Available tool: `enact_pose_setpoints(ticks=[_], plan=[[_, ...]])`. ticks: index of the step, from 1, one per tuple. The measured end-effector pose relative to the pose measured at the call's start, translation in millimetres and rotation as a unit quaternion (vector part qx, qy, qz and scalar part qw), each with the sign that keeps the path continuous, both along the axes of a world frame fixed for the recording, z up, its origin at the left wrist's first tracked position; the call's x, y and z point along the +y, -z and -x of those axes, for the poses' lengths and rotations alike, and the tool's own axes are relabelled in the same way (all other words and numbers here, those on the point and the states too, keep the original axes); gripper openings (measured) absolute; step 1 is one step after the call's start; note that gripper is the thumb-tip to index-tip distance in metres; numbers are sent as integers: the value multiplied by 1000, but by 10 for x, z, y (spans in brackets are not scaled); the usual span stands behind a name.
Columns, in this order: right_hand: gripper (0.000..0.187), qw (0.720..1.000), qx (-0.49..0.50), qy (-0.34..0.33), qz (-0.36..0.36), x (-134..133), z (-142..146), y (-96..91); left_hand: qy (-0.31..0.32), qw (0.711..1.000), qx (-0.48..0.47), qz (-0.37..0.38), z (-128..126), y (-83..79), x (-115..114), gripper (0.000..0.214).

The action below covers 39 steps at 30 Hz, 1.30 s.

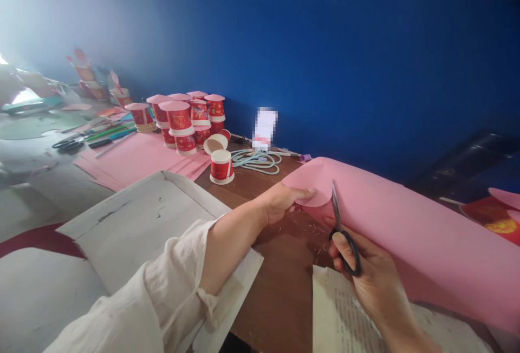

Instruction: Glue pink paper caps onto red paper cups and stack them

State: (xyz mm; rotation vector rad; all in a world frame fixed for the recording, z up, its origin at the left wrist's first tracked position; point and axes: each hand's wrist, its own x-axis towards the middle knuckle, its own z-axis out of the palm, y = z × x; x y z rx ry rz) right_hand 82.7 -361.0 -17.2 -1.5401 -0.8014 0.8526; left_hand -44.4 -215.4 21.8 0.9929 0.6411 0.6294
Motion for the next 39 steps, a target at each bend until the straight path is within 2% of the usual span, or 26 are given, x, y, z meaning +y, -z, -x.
enact_pose_setpoints(ticks=[18,24,28,34,39], plan=[[34,1000,5,-15,-4,5,-20,31,6,1000,-2,-14,27,8,18,10],[35,1000,-4,-21,-4,-10,-11,-10,11,1000,-1,-20,29,13,33,11],[45,1000,-3,-18,3,-8,-8,-19,9,1000,5,-23,34,-8,25,14],[51,1000,4,-16,-5,6,-19,17,9,1000,-3,-27,47,-22,16,15],[53,1000,11,-8,-2,8,-50,63,0,999,-15,-41,38,16,30,24]])
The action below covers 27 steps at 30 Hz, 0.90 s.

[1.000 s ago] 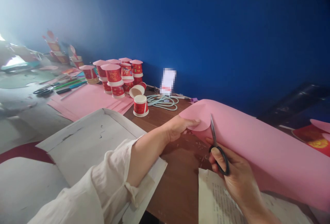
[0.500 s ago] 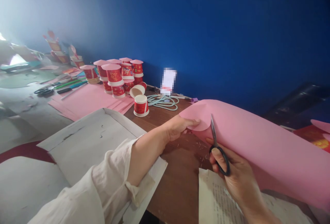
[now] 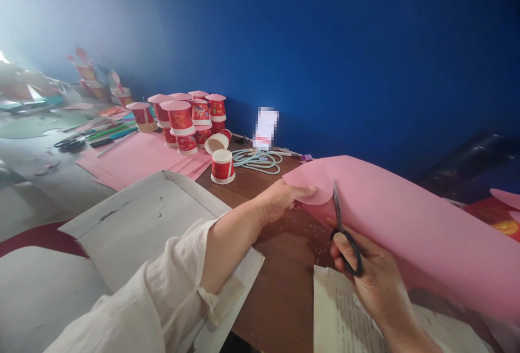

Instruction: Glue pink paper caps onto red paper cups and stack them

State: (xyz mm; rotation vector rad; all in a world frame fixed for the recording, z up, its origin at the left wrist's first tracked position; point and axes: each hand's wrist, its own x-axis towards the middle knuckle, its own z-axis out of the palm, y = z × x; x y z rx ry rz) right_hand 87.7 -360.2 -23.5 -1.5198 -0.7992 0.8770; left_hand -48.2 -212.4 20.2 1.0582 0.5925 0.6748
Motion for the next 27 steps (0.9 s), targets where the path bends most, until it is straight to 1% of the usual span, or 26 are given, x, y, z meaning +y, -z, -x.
enact_pose_setpoints(ticks=[4,10,15,18,23,27], plan=[[55,1000,2,-8,3,-3,-18,17,-14,1000,14,-16,2,23,13,37],[54,1000,-6,-17,-1,-4,-7,-4,12,1000,9,-13,25,42,43,52],[55,1000,-11,-13,5,-2,-9,-29,37,999,15,-16,38,35,38,49],[56,1000,-1,6,7,3,4,-45,45,999,13,-23,35,48,41,49],[58,1000,1,13,7,-3,15,-48,48,998,4,-27,23,81,61,47],[56,1000,1,10,1,-11,1,-32,47,998,11,-30,23,77,60,44]])
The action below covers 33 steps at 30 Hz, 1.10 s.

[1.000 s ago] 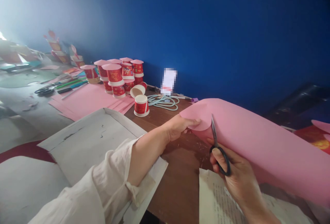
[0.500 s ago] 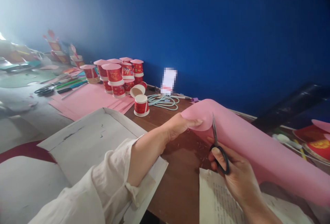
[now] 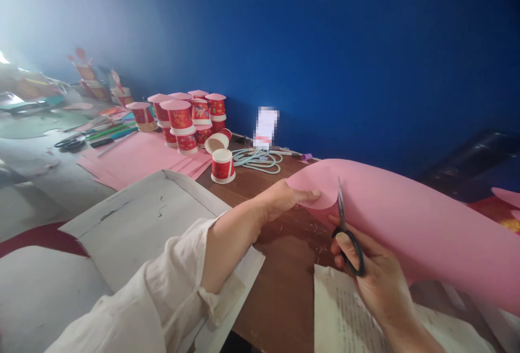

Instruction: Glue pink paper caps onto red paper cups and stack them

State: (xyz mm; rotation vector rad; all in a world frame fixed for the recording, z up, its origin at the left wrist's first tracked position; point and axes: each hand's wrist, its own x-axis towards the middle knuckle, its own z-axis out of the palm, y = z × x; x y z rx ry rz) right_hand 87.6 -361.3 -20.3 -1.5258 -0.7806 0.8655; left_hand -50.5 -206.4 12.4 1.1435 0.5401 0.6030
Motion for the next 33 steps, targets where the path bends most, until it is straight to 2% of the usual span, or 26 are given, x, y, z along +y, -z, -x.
enact_pose_setpoints(ticks=[5,15,19,33], plan=[[54,1000,-2,1,-3,5,10,2,0,1000,15,-2,9,-30,-20,41],[55,1000,11,10,-4,-12,40,-35,5,1000,-14,16,5,-18,-15,42],[49,1000,5,23,-3,-1,52,-33,8,1000,-20,16,2,-7,-6,42],[49,1000,14,-2,-13,-8,-7,29,-10,1000,8,4,-8,4,7,37]])
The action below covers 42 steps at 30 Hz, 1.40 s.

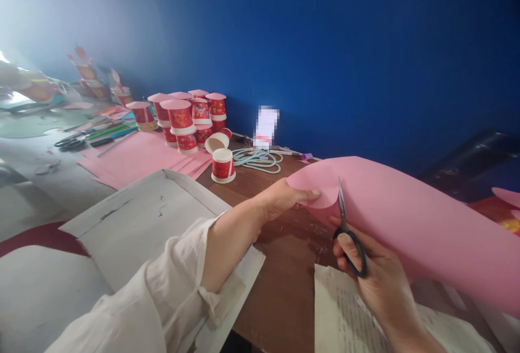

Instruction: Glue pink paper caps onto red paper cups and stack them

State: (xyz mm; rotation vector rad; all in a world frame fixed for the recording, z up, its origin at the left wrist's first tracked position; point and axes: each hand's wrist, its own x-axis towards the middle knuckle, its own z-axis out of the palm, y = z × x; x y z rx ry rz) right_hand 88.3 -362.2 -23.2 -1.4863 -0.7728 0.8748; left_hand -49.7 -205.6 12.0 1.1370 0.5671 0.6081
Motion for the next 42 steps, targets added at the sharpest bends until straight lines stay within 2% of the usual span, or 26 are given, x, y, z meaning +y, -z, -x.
enact_pose_setpoints(ticks=[5,12,19,27,34,42], plan=[[50,1000,-11,7,0,-6,9,-16,2,1000,-23,-2,-3,2,3,38],[53,1000,-1,7,2,6,33,-39,15,1000,-20,-19,6,-29,-8,27],[52,1000,16,1,-16,-5,21,3,4,999,-18,-34,9,-3,-1,30],[53,999,12,30,-2,12,93,-86,17,999,-49,-11,-8,32,15,43],[53,1000,-2,12,-3,-5,66,-72,9,999,-53,-7,-1,9,10,42],[52,1000,7,20,2,-3,85,-76,6,999,-44,-3,-3,8,11,41]])
